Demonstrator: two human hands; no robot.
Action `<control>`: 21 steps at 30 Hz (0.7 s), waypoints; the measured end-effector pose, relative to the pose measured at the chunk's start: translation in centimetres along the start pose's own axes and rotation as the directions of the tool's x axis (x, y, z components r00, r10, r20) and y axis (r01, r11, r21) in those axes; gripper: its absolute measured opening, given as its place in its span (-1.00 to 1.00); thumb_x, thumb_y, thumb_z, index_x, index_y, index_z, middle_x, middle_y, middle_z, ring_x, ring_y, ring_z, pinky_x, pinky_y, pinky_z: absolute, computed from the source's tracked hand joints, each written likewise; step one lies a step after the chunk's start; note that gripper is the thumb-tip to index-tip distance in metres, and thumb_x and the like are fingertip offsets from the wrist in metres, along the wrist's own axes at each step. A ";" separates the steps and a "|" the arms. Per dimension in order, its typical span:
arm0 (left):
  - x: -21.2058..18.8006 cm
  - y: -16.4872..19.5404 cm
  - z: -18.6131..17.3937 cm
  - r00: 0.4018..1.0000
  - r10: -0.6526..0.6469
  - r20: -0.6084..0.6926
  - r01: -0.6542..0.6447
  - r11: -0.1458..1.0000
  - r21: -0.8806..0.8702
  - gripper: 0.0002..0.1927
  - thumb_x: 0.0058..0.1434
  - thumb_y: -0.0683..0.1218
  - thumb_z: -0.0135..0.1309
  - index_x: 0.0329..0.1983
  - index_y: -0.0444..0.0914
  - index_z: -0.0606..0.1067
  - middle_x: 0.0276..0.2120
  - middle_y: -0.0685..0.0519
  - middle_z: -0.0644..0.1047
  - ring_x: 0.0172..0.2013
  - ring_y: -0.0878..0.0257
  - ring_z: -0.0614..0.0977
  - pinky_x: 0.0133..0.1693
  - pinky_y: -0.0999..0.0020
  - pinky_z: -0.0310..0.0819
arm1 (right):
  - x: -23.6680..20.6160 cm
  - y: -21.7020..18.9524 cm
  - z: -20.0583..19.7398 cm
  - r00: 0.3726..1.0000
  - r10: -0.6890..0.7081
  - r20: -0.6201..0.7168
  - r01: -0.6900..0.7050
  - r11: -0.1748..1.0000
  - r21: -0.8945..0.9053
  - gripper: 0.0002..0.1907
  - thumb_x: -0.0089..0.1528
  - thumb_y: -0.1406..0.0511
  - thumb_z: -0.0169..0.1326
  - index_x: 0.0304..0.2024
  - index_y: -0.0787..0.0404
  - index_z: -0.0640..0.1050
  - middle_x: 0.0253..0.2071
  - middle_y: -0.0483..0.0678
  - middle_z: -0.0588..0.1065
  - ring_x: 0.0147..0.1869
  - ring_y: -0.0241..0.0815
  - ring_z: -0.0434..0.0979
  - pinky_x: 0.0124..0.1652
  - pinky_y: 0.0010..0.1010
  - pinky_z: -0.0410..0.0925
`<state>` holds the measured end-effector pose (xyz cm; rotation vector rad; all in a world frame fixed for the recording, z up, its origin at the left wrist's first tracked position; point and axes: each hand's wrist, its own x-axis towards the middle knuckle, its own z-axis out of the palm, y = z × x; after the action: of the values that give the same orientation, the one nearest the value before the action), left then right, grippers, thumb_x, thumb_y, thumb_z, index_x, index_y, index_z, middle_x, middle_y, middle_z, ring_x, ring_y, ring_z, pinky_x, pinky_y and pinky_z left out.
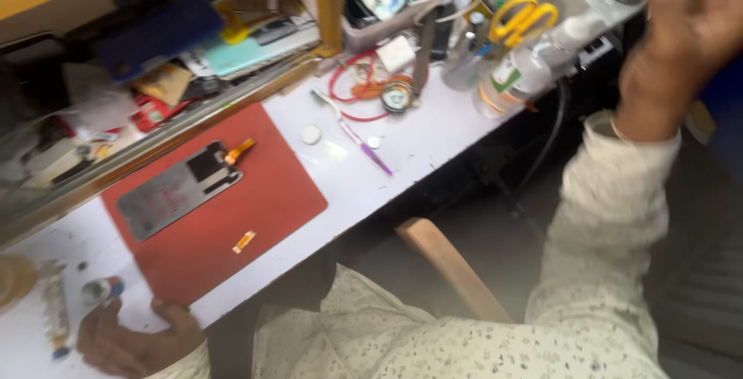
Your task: The person works on a small flex cable component at a repair bench, holding and repositioning it with their fingers, brushing it with a toothbrush, applying paste from a small tube, and finally soldering it using a soldering iron.
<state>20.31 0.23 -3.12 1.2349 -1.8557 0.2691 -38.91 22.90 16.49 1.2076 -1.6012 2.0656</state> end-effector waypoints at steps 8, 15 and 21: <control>-1.1 1.3 -1.4 0.987 0.071 0.144 -0.072 0.997 0.002 -0.68 0.11 -0.32 -0.06 -0.04 -0.46 0.33 -0.01 -0.20 0.35 0.08 -0.08 0.45 0.10 0.15 0.44 | -4.5 1.3 -15.8 0.757 0.548 -0.356 -0.587 0.810 -0.002 -0.78 0.47 0.20 0.19 -0.10 0.25 0.61 -0.25 0.04 0.66 -0.34 -0.15 0.64 -0.31 -0.38 0.53; -0.5 3.9 -2.3 0.985 0.136 0.103 -0.146 0.985 0.096 -0.67 0.08 -0.34 -0.04 -0.04 -0.45 0.35 -0.06 -0.14 0.36 0.01 0.01 0.47 0.04 0.18 0.43 | -0.2 3.1 -12.1 0.595 0.754 -0.279 -0.703 0.656 0.275 -0.58 0.33 0.12 0.28 -0.01 0.34 0.53 -0.21 0.11 0.62 -0.24 -0.09 0.63 -0.21 -0.30 0.51; 0.6 6.1 -2.4 0.977 0.213 0.025 -0.214 0.976 0.053 -0.66 0.09 -0.33 -0.09 -0.03 -0.42 0.38 -0.05 -0.11 0.42 0.01 -0.01 0.48 0.05 0.14 0.38 | 3.9 2.7 -10.2 0.485 0.794 -0.366 -0.620 0.607 0.497 -0.41 0.25 0.05 0.30 0.12 0.28 0.40 -0.27 0.15 0.58 -0.25 -0.08 0.55 -0.24 -0.25 0.47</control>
<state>16.51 4.25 0.40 1.0780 -2.0120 0.4291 -47.64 29.98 17.10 -0.2110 -1.6524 2.8701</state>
